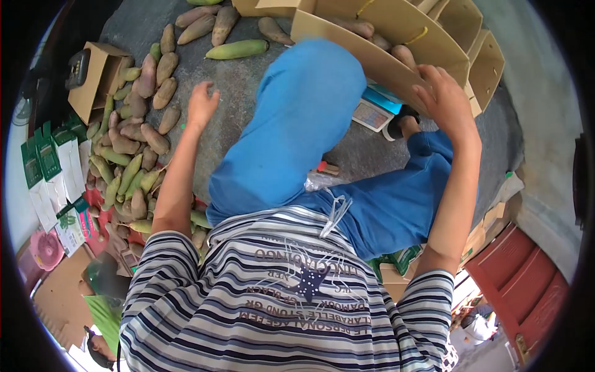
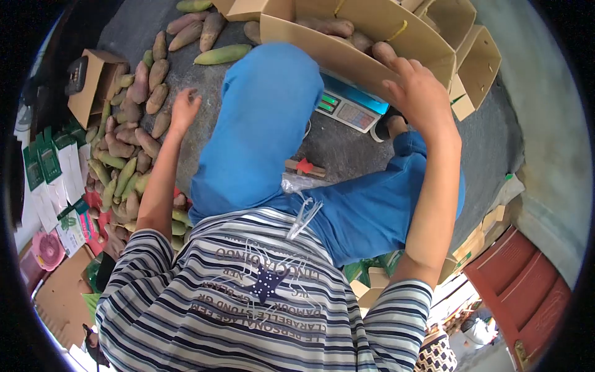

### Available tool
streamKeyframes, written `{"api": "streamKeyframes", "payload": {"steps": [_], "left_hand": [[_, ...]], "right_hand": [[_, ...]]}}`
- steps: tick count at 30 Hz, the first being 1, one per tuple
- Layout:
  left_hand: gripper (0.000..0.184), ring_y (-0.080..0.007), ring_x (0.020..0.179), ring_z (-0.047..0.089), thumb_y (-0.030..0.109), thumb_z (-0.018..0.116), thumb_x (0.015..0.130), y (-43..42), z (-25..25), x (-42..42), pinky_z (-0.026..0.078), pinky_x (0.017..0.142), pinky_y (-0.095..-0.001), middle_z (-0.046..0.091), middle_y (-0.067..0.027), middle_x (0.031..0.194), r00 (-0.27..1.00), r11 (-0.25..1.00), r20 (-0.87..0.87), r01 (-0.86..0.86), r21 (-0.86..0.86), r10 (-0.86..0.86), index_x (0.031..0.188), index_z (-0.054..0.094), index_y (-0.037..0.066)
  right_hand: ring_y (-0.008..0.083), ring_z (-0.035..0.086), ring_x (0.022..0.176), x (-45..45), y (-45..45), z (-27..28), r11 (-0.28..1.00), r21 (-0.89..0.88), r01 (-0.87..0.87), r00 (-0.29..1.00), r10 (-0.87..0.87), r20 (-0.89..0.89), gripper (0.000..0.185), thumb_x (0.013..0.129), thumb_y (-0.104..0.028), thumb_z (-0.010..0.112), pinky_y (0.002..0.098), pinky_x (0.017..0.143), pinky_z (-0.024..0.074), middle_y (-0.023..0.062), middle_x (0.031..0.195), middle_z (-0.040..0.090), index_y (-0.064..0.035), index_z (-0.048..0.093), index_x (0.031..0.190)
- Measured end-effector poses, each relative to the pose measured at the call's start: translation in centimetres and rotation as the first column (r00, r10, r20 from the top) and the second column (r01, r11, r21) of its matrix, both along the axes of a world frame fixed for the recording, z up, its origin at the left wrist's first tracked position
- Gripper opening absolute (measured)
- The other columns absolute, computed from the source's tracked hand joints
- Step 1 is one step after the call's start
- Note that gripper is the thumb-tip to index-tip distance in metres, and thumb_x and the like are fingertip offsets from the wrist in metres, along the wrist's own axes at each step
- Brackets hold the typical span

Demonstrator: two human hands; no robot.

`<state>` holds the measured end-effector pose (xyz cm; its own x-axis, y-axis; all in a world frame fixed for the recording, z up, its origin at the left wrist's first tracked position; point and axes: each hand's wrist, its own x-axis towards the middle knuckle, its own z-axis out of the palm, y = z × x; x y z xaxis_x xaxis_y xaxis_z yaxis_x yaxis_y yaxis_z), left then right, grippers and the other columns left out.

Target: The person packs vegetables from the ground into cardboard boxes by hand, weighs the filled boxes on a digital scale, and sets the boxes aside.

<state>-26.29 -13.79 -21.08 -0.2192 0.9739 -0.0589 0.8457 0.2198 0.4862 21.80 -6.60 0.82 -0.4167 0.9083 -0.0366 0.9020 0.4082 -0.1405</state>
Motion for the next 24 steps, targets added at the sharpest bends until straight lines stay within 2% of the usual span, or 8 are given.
{"api": "streamKeyframes", "payload": {"steps": [1, 4, 7, 10, 13, 15, 22, 24], "left_hand": [[0.036, -0.0354, 0.100, 0.056, 0.022, 0.061, 0.080, -0.2, -0.9, 0.2, 0.045, 0.087, -0.0400, 0.058, -0.0202, 0.107, 1.000, 0.999, -0.022, 0.004, -0.054, -0.006, 0.109, 0.058, 0.001], [0.038, -0.0341, 0.110, 0.052, 0.021, 0.061, 0.079, 1.3, -2.7, 0.7, 0.044, 0.091, -0.0415, 0.055, -0.0182, 0.115, 0.978, 0.987, -0.178, 0.091, -0.130, -0.114, 0.112, 0.055, 0.002], [0.044, -0.0327, 0.117, 0.047, 0.021, 0.063, 0.077, 4.0, -2.8, 2.1, 0.042, 0.093, -0.0444, 0.051, -0.0161, 0.123, 0.959, 0.973, -0.239, 0.098, -0.211, -0.149, 0.116, 0.052, 0.003], [0.052, -0.0311, 0.121, 0.044, 0.022, 0.065, 0.076, 6.9, -3.6, 3.1, 0.038, 0.096, -0.0471, 0.046, -0.0145, 0.130, 0.928, 0.976, -0.319, 0.143, -0.167, -0.191, 0.121, 0.047, 0.005], [0.062, -0.0334, 0.124, 0.041, 0.025, 0.066, 0.076, 10.0, -4.0, 3.5, 0.037, 0.098, -0.0470, 0.043, -0.0176, 0.134, 0.929, 0.918, -0.277, 0.131, -0.373, -0.245, 0.129, 0.041, 0.004], [0.064, -0.0330, 0.127, 0.038, 0.026, 0.066, 0.077, 11.0, -4.1, 3.8, 0.036, 0.100, -0.0463, 0.039, -0.0176, 0.138, 0.921, 0.899, -0.277, 0.141, -0.415, -0.272, 0.131, 0.039, 0.005], [0.076, -0.0324, 0.134, 0.031, 0.029, 0.066, 0.077, 13.5, -5.5, 4.7, 0.031, 0.105, -0.0463, 0.027, -0.0182, 0.147, 0.916, 0.920, -0.284, 0.176, -0.351, -0.284, 0.139, 0.031, 0.006], [0.078, -0.0328, 0.133, 0.031, 0.030, 0.066, 0.076, 13.9, -5.8, 4.6, 0.031, 0.105, -0.0451, 0.026, -0.0189, 0.147, 0.905, 0.902, -0.294, 0.177, -0.393, -0.306, 0.140, 0.028, 0.005]], "right_hand": [[0.0327, 0.057, 0.095, -0.3, 0.0, -0.1, 1.000, -0.003, -0.008, 1.000, 0.008, 0.011, 0.031, 0.083, -0.020, 0.061, 0.0429, 0.079, 0.0472, 0.0126, 0.100, 0.058, -0.0082, 0.053, 0.111], [0.0327, 0.056, 0.098, -1.1, 0.3, -0.3, 1.000, 0.004, -0.023, 0.999, 0.023, 0.037, 0.036, 0.082, -0.019, 0.063, 0.0417, 0.082, 0.0471, 0.0127, 0.104, 0.058, -0.0086, 0.052, 0.115], [0.0324, 0.056, 0.099, -1.4, 0.4, -0.5, 0.998, -0.015, -0.056, 0.998, 0.056, 0.036, 0.044, 0.081, -0.018, 0.064, 0.0405, 0.084, 0.0469, 0.0136, 0.108, 0.059, -0.0080, 0.050, 0.121], [0.0329, 0.057, 0.097, -1.7, -0.1, -0.6, 0.999, -0.025, -0.040, 0.998, 0.042, 0.045, 0.044, 0.082, -0.019, 0.064, 0.0407, 0.083, 0.0469, 0.0147, 0.105, 0.059, -0.0068, 0.049, 0.122], [0.0329, 0.058, 0.094, -2.3, 0.2, -0.2, 0.998, -0.067, -0.006, 0.996, 0.012, 0.087, 0.045, 0.082, -0.020, 0.063, 0.0410, 0.082, 0.0470, 0.0151, 0.101, 0.060, -0.0067, 0.049, 0.123], [0.0328, 0.058, 0.094, -2.6, 0.1, 0.0, 0.996, -0.090, 0.000, 0.995, 0.009, 0.097, 0.045, 0.083, -0.020, 0.063, 0.0410, 0.082, 0.0470, 0.0151, 0.101, 0.060, -0.0064, 0.048, 0.123], [0.0328, 0.057, 0.096, -3.1, 0.4, 0.1, 0.991, -0.129, 0.034, 0.993, -0.019, 0.116, 0.046, 0.082, -0.018, 0.062, 0.0408, 0.083, 0.0466, 0.0152, 0.104, 0.060, -0.0050, 0.048, 0.124], [0.0327, 0.057, 0.098, -3.3, 0.3, 0.3, 0.987, -0.151, 0.047, 0.991, -0.026, 0.135, 0.047, 0.082, -0.018, 0.062, 0.0407, 0.084, 0.0465, 0.0152, 0.106, 0.060, -0.0048, 0.048, 0.124]]}}
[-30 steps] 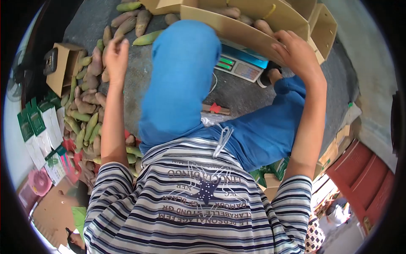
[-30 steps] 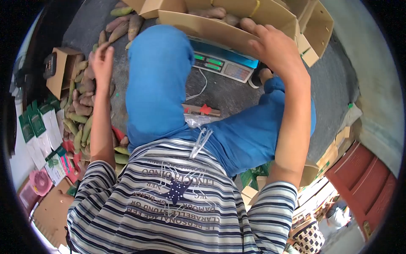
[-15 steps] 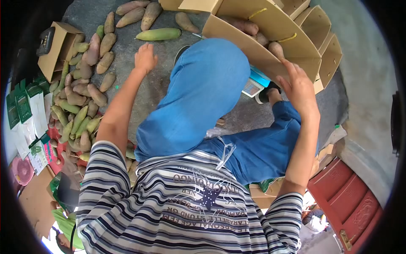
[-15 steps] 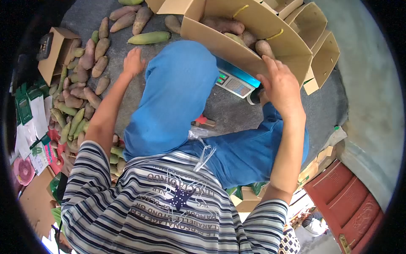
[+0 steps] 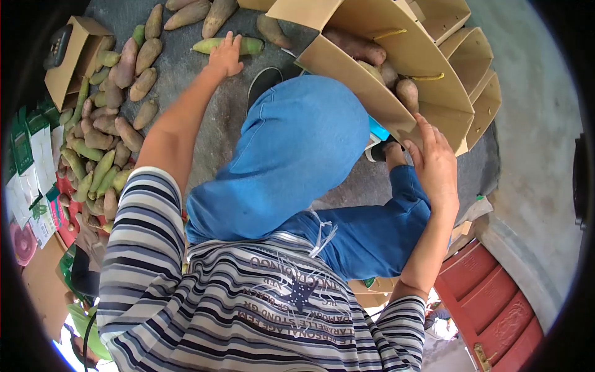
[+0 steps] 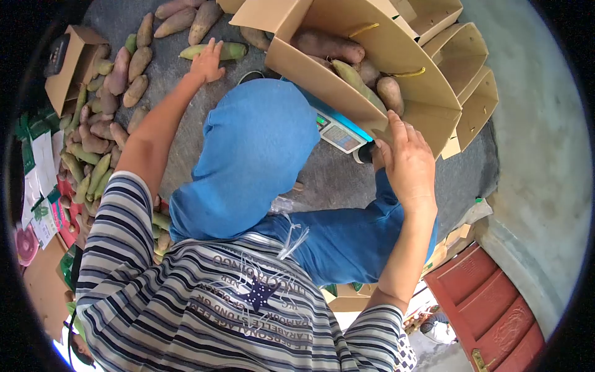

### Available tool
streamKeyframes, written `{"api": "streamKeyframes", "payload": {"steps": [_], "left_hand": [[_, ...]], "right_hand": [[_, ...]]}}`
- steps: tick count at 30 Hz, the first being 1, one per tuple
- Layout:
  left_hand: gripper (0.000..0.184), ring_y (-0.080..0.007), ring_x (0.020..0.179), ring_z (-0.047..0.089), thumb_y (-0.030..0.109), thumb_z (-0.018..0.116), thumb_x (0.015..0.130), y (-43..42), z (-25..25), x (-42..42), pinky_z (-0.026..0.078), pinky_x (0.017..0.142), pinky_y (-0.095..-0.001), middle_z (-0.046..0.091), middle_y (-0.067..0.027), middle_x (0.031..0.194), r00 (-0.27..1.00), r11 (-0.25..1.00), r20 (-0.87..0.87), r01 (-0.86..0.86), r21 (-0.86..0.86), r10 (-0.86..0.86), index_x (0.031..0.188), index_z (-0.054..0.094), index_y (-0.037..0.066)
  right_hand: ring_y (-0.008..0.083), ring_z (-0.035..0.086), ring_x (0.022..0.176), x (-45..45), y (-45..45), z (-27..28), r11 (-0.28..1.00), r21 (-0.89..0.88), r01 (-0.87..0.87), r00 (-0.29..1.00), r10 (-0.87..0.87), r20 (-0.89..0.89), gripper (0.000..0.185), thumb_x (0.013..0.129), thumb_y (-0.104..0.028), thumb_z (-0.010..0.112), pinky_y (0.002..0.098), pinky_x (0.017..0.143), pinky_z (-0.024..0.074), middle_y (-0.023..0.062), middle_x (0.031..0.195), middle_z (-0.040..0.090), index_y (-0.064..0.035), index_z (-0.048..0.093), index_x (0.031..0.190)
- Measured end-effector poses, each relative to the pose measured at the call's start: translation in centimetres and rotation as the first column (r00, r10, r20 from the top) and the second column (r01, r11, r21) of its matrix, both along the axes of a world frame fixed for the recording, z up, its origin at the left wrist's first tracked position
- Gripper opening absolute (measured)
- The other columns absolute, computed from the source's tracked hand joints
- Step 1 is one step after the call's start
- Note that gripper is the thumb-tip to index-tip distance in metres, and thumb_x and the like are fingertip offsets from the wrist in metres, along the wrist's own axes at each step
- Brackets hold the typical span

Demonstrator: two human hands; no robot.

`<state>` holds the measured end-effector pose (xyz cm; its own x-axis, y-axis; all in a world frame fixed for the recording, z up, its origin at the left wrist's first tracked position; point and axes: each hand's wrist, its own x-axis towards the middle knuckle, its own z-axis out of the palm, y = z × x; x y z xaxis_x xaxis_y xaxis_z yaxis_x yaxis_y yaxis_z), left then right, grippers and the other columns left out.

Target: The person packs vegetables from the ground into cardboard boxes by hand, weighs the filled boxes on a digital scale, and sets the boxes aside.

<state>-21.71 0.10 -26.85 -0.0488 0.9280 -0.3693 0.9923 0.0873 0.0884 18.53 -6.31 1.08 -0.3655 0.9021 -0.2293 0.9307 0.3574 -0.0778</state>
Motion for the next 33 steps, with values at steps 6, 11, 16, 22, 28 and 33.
{"api": "streamKeyframes", "payload": {"steps": [6, 11, 16, 22, 28, 33], "left_hand": [[0.071, -0.0355, 0.119, 0.047, 0.033, 0.064, 0.075, -0.1, -1.3, -0.3, 0.041, 0.097, -0.0391, 0.041, -0.0228, 0.136, 0.994, 0.988, 0.090, -0.051, -0.145, 0.065, 0.134, 0.039, 0.002], [0.063, -0.0314, 0.114, 0.052, 0.033, 0.065, 0.074, 0.3, -1.9, -1.1, 0.042, 0.095, -0.0392, 0.050, -0.0186, 0.128, 0.982, 0.807, 0.171, 0.038, -0.589, 0.079, 0.128, 0.047, 0.005], [0.048, -0.0325, 0.114, 0.050, 0.023, 0.065, 0.075, -5.3, -4.7, -3.3, 0.043, 0.091, -0.0445, 0.051, -0.0135, 0.123, 1.000, 0.986, -0.017, 0.026, 0.167, -0.023, 0.119, 0.051, 0.008], [0.049, -0.0315, 0.110, 0.051, 0.020, 0.068, 0.073, -6.8, -4.0, -2.2, 0.044, 0.088, -0.0433, 0.052, -0.0134, 0.115, 0.975, 0.988, -0.212, -0.098, -0.116, 0.071, 0.119, 0.051, 0.014], [0.057, -0.0329, 0.102, 0.058, 0.036, 0.072, 0.070, -8.7, -3.9, -2.3, 0.047, 0.086, -0.0446, 0.059, -0.0176, 0.110, 0.982, 0.969, -0.022, -0.187, -0.159, 0.186, 0.116, 0.053, 0.006], [0.060, -0.0238, 0.075, 0.066, 0.050, 0.068, 0.072, -14.2, -14.0, -6.5, 0.054, 0.063, -0.0368, 0.066, -0.0124, 0.086, 0.575, 0.798, 0.554, -0.395, -0.456, 0.601, 0.104, 0.060, 0.001]], "right_hand": [[0.0319, 0.056, 0.100, -0.5, -0.3, 0.5, 1.000, 0.009, 0.016, 0.999, -0.017, 0.034, 0.049, 0.079, -0.015, 0.064, 0.0399, 0.085, 0.0464, 0.0145, 0.110, 0.059, -0.0047, 0.049, 0.125], [0.0313, 0.056, 0.101, -0.3, -0.5, 0.7, 1.000, 0.021, 0.010, 1.000, -0.010, 0.024, 0.051, 0.078, -0.012, 0.065, 0.0398, 0.086, 0.0463, 0.0138, 0.111, 0.059, -0.0049, 0.048, 0.125], [0.0320, 0.056, 0.099, -0.1, -0.5, 0.2, 1.000, 0.023, -0.002, 1.000, 0.002, 0.029, 0.054, 0.077, -0.011, 0.065, 0.0404, 0.085, 0.0461, 0.0142, 0.110, 0.058, -0.0054, 0.046, 0.127], [0.0323, 0.056, 0.098, 0.2, -0.6, -0.1, 0.998, 0.050, -0.048, 0.999, 0.049, -0.018, 0.056, 0.076, -0.014, 0.067, 0.0406, 0.085, 0.0457, 0.0150, 0.108, 0.058, -0.0032, 0.046, 0.126], [0.0322, 0.056, 0.099, 0.7, -0.7, -0.3, 0.997, 0.068, -0.044, 0.998, 0.046, -0.031, 0.057, 0.077, -0.017, 0.068, 0.0399, 0.086, 0.0455, 0.0151, 0.109, 0.058, -0.0038, 0.045, 0.127], [0.0323, 0.055, 0.100, 1.0, -0.8, -0.6, 0.997, 0.070, -0.030, 1.000, 0.029, 0.006, 0.057, 0.078, -0.018, 0.067, 0.0397, 0.086, 0.0451, 0.0149, 0.109, 0.058, -0.0046, 0.043, 0.128]]}}
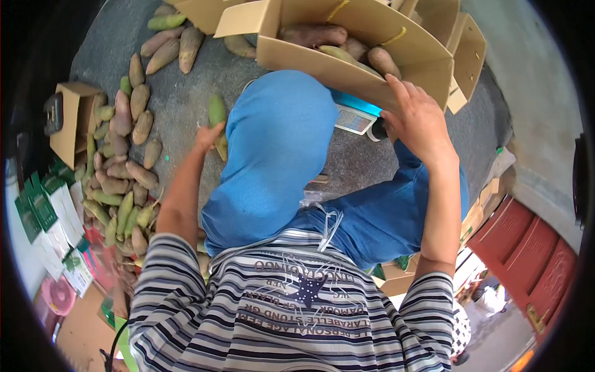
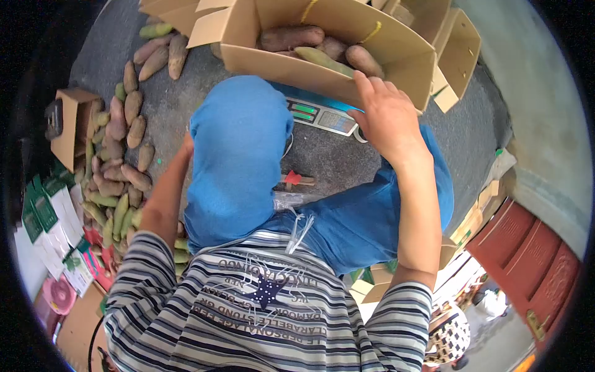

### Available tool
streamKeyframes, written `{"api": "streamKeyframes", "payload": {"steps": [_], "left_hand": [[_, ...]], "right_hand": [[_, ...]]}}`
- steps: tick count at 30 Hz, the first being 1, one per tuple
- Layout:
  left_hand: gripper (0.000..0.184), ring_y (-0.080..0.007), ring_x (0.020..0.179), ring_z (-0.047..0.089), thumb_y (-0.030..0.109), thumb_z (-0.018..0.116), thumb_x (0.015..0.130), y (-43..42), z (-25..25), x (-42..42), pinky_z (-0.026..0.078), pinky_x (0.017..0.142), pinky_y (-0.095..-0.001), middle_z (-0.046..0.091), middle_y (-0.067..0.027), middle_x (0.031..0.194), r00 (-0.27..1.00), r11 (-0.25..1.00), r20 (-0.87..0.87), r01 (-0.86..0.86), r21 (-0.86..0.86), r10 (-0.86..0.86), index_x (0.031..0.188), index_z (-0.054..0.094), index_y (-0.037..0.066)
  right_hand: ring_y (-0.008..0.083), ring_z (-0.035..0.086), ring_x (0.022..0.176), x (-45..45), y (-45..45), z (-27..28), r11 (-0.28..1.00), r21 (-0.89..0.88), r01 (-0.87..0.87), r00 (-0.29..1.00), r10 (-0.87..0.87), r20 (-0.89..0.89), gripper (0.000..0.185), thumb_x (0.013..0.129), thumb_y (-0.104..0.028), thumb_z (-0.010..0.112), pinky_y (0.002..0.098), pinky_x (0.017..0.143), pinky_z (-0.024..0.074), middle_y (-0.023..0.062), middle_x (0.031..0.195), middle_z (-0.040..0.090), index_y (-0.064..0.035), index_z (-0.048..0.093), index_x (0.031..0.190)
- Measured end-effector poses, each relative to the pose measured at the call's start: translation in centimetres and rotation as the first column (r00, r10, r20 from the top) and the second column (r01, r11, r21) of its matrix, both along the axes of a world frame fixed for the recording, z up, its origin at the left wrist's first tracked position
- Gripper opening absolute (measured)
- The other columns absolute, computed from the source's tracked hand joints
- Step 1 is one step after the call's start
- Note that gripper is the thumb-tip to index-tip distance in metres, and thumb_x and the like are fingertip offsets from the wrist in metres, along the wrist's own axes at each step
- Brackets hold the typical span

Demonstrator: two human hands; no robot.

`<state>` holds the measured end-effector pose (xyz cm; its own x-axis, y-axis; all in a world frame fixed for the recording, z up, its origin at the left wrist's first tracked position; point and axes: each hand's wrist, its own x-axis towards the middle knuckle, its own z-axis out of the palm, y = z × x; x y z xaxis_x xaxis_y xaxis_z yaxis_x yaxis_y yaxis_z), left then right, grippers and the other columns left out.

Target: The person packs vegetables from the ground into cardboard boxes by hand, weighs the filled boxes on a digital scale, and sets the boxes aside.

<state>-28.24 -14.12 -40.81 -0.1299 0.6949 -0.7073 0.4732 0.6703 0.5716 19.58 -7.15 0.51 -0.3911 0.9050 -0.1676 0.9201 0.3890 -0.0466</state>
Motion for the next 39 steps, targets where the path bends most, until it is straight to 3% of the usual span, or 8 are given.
{"api": "streamKeyframes", "payload": {"steps": [5, 9, 14, 19, 21, 27, 37, 39], "left_hand": [[0.048, -0.0120, 0.059, 0.061, 0.049, 0.064, 0.077, -2.3, 8.8, 3.5, 0.048, 0.047, -0.0252, 0.064, -0.0049, 0.076, 0.790, 0.843, 0.345, -0.371, -0.390, 0.508, 0.097, 0.061, 0.006], [0.033, -0.0097, 0.059, 0.055, 0.039, 0.063, 0.083, -0.5, 11.7, 2.7, 0.043, 0.051, -0.0216, 0.061, -0.0014, 0.076, 0.749, 0.843, 0.430, -0.535, -0.058, 0.505, 0.095, 0.060, 0.009], [0.034, -0.0155, 0.097, 0.053, 0.013, 0.065, 0.084, 6.7, 34.7, 10.1, 0.043, 0.085, -0.0293, 0.057, -0.0074, 0.106, 0.977, 0.445, 0.205, -0.205, 0.871, 0.048, 0.112, 0.053, -0.003], [0.052, -0.0205, 0.103, 0.055, 0.011, 0.075, 0.075, 10.7, 44.0, 18.6, 0.046, 0.087, -0.0347, 0.056, -0.0116, 0.113, 0.969, 0.171, 0.149, -0.115, 0.979, -0.198, 0.119, 0.050, -0.001], [0.052, -0.0246, 0.103, 0.056, 0.015, 0.075, 0.073, 12.3, 45.3, 21.7, 0.046, 0.086, -0.0357, 0.057, -0.0136, 0.111, 0.922, -0.039, -0.376, 0.374, 0.927, -0.092, 0.117, 0.052, 0.000], [0.051, -0.0325, 0.106, 0.054, 0.022, 0.068, 0.079, 12.8, 44.9, 22.6, 0.043, 0.090, -0.0368, 0.053, -0.0164, 0.120, 0.497, 0.201, -0.714, 0.864, 0.462, -0.492, 0.123, 0.050, 0.003], [0.037, -0.0344, 0.091, 0.059, 0.022, 0.064, 0.081, 9.6, 51.1, 29.7, 0.047, 0.080, -0.0380, 0.059, -0.0215, 0.100, 0.654, -0.098, -0.622, 0.651, 0.753, -0.431, 0.110, 0.056, 0.001], [0.033, -0.0365, 0.089, 0.059, 0.023, 0.063, 0.081, 11.6, 48.1, 30.9, 0.047, 0.079, -0.0402, 0.061, -0.0221, 0.095, 0.668, 0.063, -0.599, 0.689, 0.722, -0.442, 0.105, 0.058, 0.001]], "right_hand": [[0.0285, 0.058, 0.094, 0.4, -0.4, -0.9, 0.994, 0.105, -0.038, 0.998, 0.043, -0.041, 0.055, 0.074, -0.021, 0.070, 0.0382, 0.080, 0.0474, 0.0117, 0.099, 0.059, -0.0029, 0.046, 0.120], [0.0309, 0.057, 0.094, 0.7, -0.3, -1.1, 0.998, 0.066, -0.006, 0.998, 0.010, -0.057, 0.055, 0.076, -0.019, 0.069, 0.0394, 0.081, 0.0470, 0.0142, 0.100, 0.059, -0.0031, 0.045, 0.123], [0.0305, 0.058, 0.094, 0.7, -0.1, -1.5, 0.998, 0.060, -0.011, 0.999, 0.013, -0.041, 0.052, 0.076, -0.020, 0.069, 0.0390, 0.081, 0.0476, 0.0140, 0.099, 0.060, -0.0024, 0.047, 0.120], [0.0295, 0.058, 0.096, 0.5, 0.1, -1.9, 0.998, 0.057, 0.006, 1.000, -0.005, -0.014, 0.051, 0.075, -0.021, 0.070, 0.0385, 0.081, 0.0484, 0.0134, 0.102, 0.060, -0.0023, 0.049, 0.117], [0.0290, 0.059, 0.096, 0.9, 0.0, -2.4, 0.997, 0.074, -0.001, 0.999, 0.004, -0.036, 0.050, 0.075, -0.022, 0.070, 0.0383, 0.080, 0.0487, 0.0130, 0.102, 0.060, -0.0024, 0.050, 0.116], [0.0290, 0.059, 0.096, 1.3, -0.2, -2.3, 0.994, 0.111, 0.010, 0.998, -0.003, -0.059, 0.047, 0.074, -0.022, 0.071, 0.0388, 0.078, 0.0497, 0.0116, 0.100, 0.060, -0.0030, 0.051, 0.112], [0.0338, 0.062, 0.086, 2.0, -0.4, 0.2, 0.965, 0.262, -0.020, 0.981, 0.069, -0.179, 0.025, 0.082, -0.023, 0.060, 0.0412, 0.073, 0.0497, 0.0178, 0.090, 0.062, -0.0018, 0.056, 0.094], [0.0334, 0.062, 0.084, 2.1, -0.8, 1.2, 0.968, 0.253, 0.002, 0.980, 0.049, -0.194, 0.024, 0.081, -0.023, 0.060, 0.0407, 0.072, 0.0502, 0.0177, 0.088, 0.062, -0.0014, 0.057, 0.092]]}}
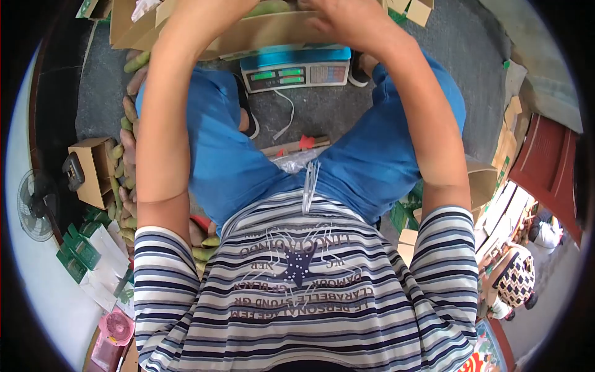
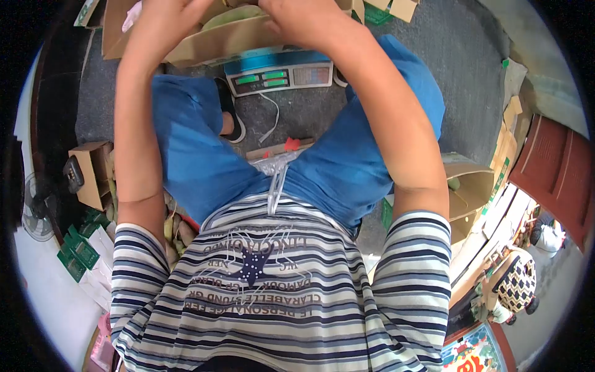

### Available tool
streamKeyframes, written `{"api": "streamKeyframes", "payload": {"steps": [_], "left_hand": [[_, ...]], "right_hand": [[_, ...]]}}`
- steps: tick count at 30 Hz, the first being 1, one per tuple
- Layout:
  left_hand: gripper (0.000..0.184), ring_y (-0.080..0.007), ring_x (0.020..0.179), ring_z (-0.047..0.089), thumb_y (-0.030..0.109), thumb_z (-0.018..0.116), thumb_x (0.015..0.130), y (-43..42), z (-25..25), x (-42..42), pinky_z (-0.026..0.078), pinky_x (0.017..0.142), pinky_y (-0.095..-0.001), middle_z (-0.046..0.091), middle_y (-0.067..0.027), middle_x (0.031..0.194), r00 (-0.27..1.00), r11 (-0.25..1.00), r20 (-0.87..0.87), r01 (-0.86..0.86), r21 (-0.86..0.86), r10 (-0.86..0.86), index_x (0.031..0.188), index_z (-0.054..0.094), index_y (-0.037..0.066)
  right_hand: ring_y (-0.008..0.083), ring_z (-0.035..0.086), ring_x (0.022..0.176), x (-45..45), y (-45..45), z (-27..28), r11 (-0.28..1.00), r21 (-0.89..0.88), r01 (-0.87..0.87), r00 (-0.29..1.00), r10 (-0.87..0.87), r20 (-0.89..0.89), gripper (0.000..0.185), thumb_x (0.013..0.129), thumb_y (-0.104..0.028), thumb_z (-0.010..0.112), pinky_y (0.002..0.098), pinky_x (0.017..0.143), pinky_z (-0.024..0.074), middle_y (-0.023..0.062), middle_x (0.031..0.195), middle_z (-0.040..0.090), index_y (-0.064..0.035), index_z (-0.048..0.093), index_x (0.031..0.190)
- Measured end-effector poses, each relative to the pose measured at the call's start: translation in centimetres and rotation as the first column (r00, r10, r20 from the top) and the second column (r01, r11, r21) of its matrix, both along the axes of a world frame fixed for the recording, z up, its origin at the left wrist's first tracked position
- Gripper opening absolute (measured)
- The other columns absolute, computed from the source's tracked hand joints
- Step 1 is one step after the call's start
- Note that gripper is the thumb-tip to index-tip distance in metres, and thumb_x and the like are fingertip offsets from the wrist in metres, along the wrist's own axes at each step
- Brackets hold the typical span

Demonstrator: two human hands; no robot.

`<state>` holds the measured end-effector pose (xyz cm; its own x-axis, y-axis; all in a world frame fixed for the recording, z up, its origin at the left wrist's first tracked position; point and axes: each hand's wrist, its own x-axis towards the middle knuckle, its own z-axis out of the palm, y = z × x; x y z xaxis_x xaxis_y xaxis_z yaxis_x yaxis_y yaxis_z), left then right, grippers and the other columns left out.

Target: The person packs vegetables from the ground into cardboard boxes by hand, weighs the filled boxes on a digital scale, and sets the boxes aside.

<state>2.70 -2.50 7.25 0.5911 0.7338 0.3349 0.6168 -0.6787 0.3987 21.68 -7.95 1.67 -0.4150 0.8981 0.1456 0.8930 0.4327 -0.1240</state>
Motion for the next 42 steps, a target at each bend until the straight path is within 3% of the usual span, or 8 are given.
{"api": "streamKeyframes", "payload": {"steps": [3, 6, 10, 18, 30, 42], "left_hand": [[0.034, -0.0362, 0.092, 0.059, 0.025, 0.063, 0.081, 0.2, -3.2, -0.6, 0.047, 0.080, -0.0417, 0.061, -0.0206, 0.096, 0.908, 0.997, -0.419, -0.017, -0.076, -0.016, 0.106, 0.058, 0.003], [0.034, -0.0364, 0.094, 0.058, 0.026, 0.063, 0.080, -0.3, -3.2, -0.8, 0.047, 0.081, -0.0426, 0.061, -0.0209, 0.097, 0.941, 0.987, -0.325, 0.047, -0.152, -0.095, 0.106, 0.059, 0.004], [0.034, -0.0360, 0.095, 0.058, 0.026, 0.064, 0.079, 0.2, -4.2, -0.4, 0.046, 0.082, -0.0420, 0.061, -0.0206, 0.097, 0.931, 0.988, -0.356, 0.034, -0.151, -0.086, 0.106, 0.060, 0.005], [0.035, -0.0349, 0.097, 0.058, 0.024, 0.065, 0.078, 0.1, -3.8, 0.1, 0.046, 0.084, -0.0410, 0.062, -0.0206, 0.099, 0.923, 0.972, -0.342, 0.109, -0.207, -0.176, 0.107, 0.060, 0.004], [0.039, -0.0351, 0.098, 0.058, 0.026, 0.064, 0.079, 0.4, -4.0, 0.1, 0.046, 0.085, -0.0414, 0.061, -0.0209, 0.102, 0.884, 0.971, -0.430, 0.099, -0.217, -0.186, 0.111, 0.058, 0.005], [0.039, -0.0360, 0.097, 0.058, 0.026, 0.064, 0.079, 0.1, -3.7, 0.6, 0.046, 0.084, -0.0420, 0.061, -0.0211, 0.100, 0.895, 0.971, -0.409, 0.095, -0.217, -0.179, 0.111, 0.058, 0.004]], "right_hand": [[0.0333, 0.063, 0.081, 0.1, 0.1, 0.4, 0.999, -0.043, 0.018, 1.000, -0.019, -0.005, 0.024, 0.080, -0.022, 0.061, 0.0406, 0.071, 0.0506, 0.0172, 0.084, 0.061, -0.0008, 0.057, 0.089], [0.0332, 0.063, 0.079, 0.0, 0.3, -0.3, 0.999, -0.043, -0.026, 0.999, 0.025, -0.027, 0.023, 0.079, -0.022, 0.061, 0.0411, 0.070, 0.0507, 0.0170, 0.082, 0.061, -0.0003, 0.057, 0.086], [0.0333, 0.063, 0.079, 0.3, 0.2, -0.9, 0.996, -0.056, -0.072, 0.996, 0.069, -0.052, 0.022, 0.079, -0.021, 0.061, 0.0416, 0.070, 0.0505, 0.0182, 0.082, 0.062, -0.0001, 0.059, 0.083], [0.0340, 0.064, 0.079, 0.3, 0.2, -0.8, 0.987, -0.158, -0.003, 1.000, 0.004, 0.002, 0.024, 0.078, -0.021, 0.062, 0.0419, 0.070, 0.0507, 0.0194, 0.083, 0.062, 0.0020, 0.061, 0.082], [0.0329, 0.064, 0.079, 0.2, 0.3, -1.1, 0.987, -0.160, 0.010, 1.000, -0.005, 0.028, 0.024, 0.078, -0.022, 0.062, 0.0412, 0.071, 0.0510, 0.0185, 0.084, 0.062, 0.0015, 0.062, 0.083], [0.0323, 0.064, 0.081, 0.0, 0.3, -1.2, 0.983, -0.182, 0.015, 0.999, -0.006, 0.047, 0.024, 0.078, -0.024, 0.063, 0.0411, 0.072, 0.0508, 0.0172, 0.087, 0.062, -0.0005, 0.064, 0.083]]}}
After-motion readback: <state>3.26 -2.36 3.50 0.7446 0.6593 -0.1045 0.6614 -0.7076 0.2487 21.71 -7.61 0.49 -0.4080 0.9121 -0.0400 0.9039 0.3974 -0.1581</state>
